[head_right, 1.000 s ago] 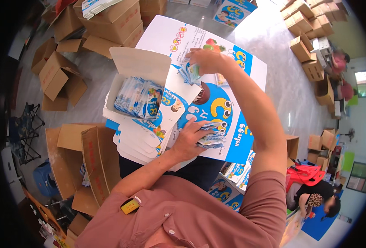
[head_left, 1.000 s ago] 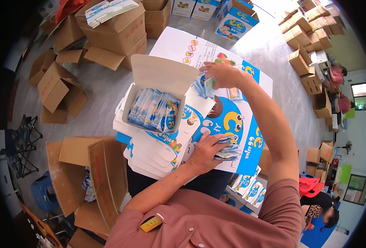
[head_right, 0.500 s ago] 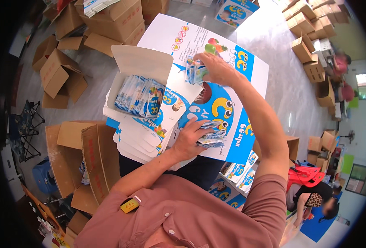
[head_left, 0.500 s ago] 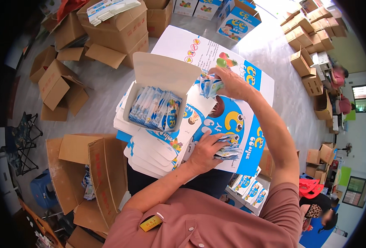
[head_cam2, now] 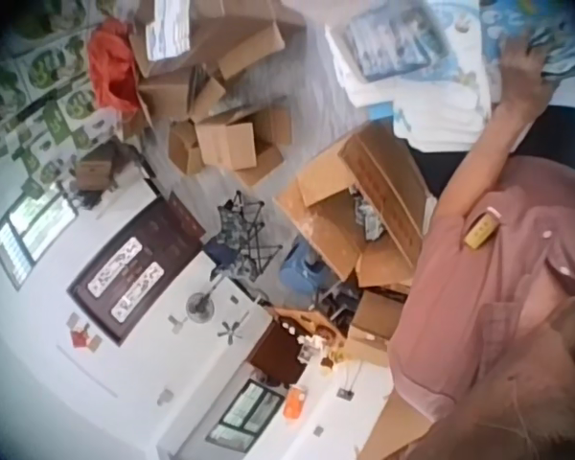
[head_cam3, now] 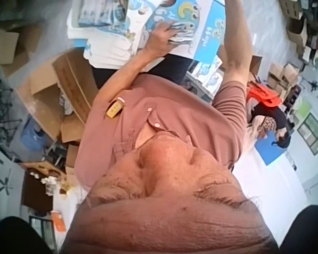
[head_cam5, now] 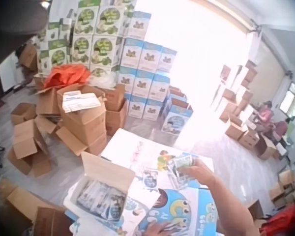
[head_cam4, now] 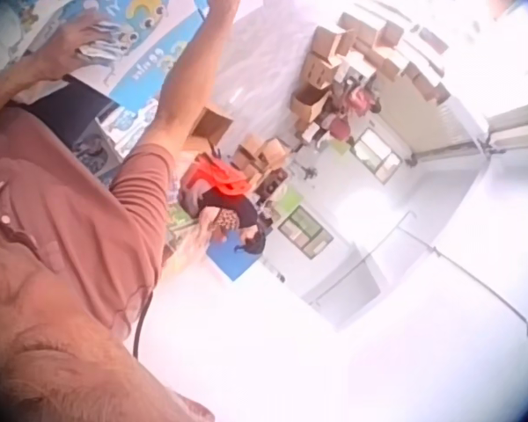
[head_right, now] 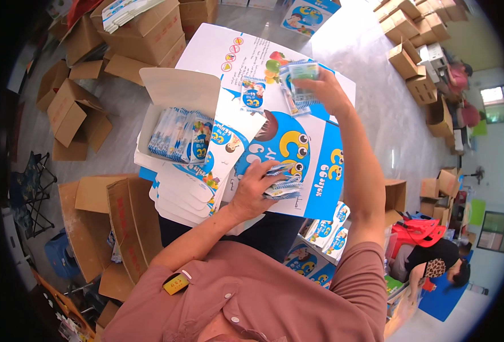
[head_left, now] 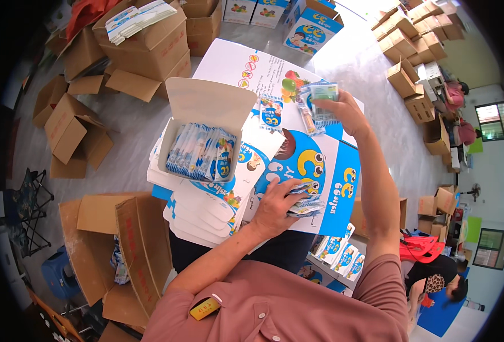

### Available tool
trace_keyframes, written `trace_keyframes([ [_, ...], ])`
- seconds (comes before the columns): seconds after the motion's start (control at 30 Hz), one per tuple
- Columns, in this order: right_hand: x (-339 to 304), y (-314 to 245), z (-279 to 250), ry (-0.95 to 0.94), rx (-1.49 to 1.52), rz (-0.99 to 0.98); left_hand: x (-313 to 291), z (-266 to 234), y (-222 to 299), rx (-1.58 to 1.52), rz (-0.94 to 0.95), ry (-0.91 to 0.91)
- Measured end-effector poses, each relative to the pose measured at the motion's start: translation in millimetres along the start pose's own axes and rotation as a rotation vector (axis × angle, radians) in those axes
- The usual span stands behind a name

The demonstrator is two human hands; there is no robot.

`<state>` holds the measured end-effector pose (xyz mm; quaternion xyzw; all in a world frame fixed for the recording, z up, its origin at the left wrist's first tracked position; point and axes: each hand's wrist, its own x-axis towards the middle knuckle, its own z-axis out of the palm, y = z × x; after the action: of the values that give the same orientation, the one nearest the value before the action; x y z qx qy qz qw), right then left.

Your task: Assembling white cardboard boxes and filling them with blue-packaged products.

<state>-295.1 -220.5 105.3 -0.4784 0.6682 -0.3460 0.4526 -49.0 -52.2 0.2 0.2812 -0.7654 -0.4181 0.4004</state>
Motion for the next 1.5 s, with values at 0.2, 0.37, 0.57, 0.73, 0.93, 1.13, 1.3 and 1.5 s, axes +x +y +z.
trace_keyframes([
  [0.2, 9, 50, 7, 0.017, -0.077, 0.257, 0, -1, 0, 0.063, 0.047, 0.004],
  [0.37, 1, 65, 42, 0.362, -0.598, 0.111, 2, 4, -6, 0.004, 0.000, -0.031],
  [0.57, -9, 66, 14, 0.129, -0.342, 0.270, 9, 7, 3, -0.120, -0.121, 0.036],
  [0.73, -62, 57, 25, 0.162, -0.051, 0.017, 6, 7, -6, -0.149, -0.175, 0.003],
  [0.93, -122, 103, 42, 0.086, 0.485, -0.236, 40, 12, -7, -0.264, 0.048, -0.002],
  [1.13, -130, 140, 56, -0.081, 0.685, -0.312, 39, 28, -17, -0.071, -0.065, 0.095],
  [1.3, -130, 137, 65, -0.165, 0.699, -0.283, 36, 35, -20, -0.177, -0.105, -0.038],
  [1.5, -145, 111, 68, 0.019, 0.571, -0.293, 39, 26, -15, -0.104, -0.098, -0.112],
])
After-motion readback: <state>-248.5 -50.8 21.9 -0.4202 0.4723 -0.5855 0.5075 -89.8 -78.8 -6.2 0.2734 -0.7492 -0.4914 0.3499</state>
